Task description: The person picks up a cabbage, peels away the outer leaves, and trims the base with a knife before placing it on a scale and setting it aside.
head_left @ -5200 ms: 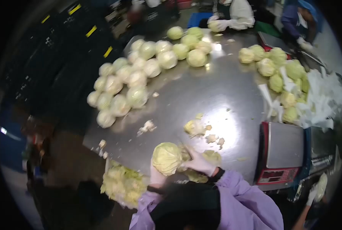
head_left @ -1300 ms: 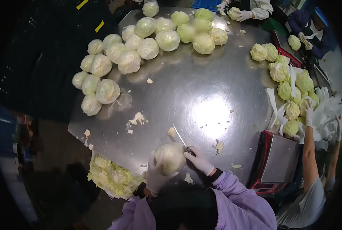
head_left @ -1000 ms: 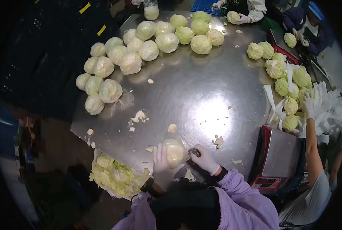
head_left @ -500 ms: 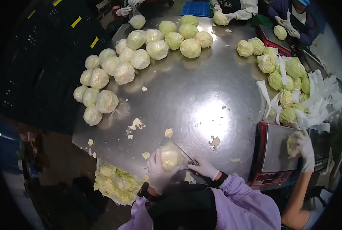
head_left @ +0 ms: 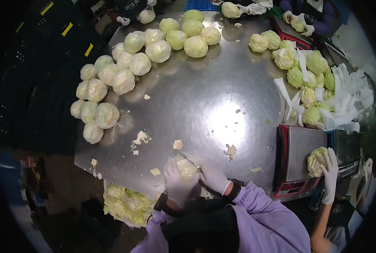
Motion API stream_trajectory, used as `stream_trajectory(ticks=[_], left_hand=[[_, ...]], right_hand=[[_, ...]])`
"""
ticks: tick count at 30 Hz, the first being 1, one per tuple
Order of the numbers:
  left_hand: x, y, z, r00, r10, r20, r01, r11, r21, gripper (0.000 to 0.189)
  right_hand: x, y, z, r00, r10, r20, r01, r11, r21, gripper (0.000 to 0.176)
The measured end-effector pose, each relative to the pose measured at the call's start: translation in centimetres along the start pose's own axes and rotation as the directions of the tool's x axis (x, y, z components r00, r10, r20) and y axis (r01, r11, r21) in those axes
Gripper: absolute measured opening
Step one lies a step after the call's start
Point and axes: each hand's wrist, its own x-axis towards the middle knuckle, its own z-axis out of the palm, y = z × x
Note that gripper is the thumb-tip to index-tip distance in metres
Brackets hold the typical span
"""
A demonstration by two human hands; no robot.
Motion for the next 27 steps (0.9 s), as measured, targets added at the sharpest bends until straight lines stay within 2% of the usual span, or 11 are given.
stream_trajectory(ticks=[3,5,8,11,15,17,20,21,22,25,27], left_hand=[[0.6,-1.3,-0.6,1.000,0.004,-0.020,-0.006,0.997,-0.081,0.089],[1.5,-1.7,-1.6,0.970,-0.162,0.180,0.219,0.905,-0.364,0.086],[1.3,-2.3,-0.4,0.994,-0.099,0.046,0.107,0.971,-0.212,0.082],[3.3,-0.9,-1.9,0.966,-0.163,0.202,0.209,0.951,-0.228,0.082],[2.6,-1.5,-0.2,0.987,-0.080,0.137,0.093,0.991,-0.093,0.084],[1.5,-3.2,-0.7,0.981,-0.097,0.170,0.132,0.968,-0.211,0.087],[-1.4,-7.6,-0.1,0.984,0.179,-0.025,-0.175,0.911,-0.373,0.091],[-2.3,-8.2,-0.2,0.986,0.167,-0.021,-0.163,0.917,-0.364,0.091],[-3.3,-8.7,-0.4,0.984,0.176,-0.013,-0.168,0.910,-0.380,0.092],[-5.4,-9.1,-0.7,0.984,0.175,-0.010,-0.165,0.905,-0.391,0.096],[-5.4,-9.4,-1.0,0.984,0.174,0.045,-0.147,0.924,-0.354,0.098]], right_hand=[[-1.3,-0.6,-1.2,0.999,0.012,0.038,-0.013,1.000,0.018,0.021],[-2.0,-0.7,-1.3,0.995,0.058,0.082,-0.059,0.998,0.017,0.020],[-1.5,-0.5,-0.8,0.999,0.034,0.021,-0.034,0.999,-0.031,0.019],[3.5,0.9,0.5,0.987,0.103,0.126,-0.092,0.992,-0.092,0.028],[6.7,1.4,-0.7,0.965,0.160,0.210,-0.159,0.987,-0.022,0.034],[6.2,3.1,-0.2,0.989,-0.028,0.143,0.027,1.000,0.009,0.031],[4.9,4.2,0.0,0.967,-0.148,0.209,0.099,0.969,0.226,0.032],[4.1,3.5,0.1,0.960,-0.169,0.223,0.077,0.925,0.373,0.031],[3.4,2.6,0.2,0.920,-0.035,0.392,-0.206,0.806,0.555,0.027],[2.9,1.5,-0.2,0.868,0.058,0.493,-0.437,0.560,0.703,0.029],[3.1,1.6,0.8,0.901,0.029,0.433,-0.382,0.526,0.760,0.030]])
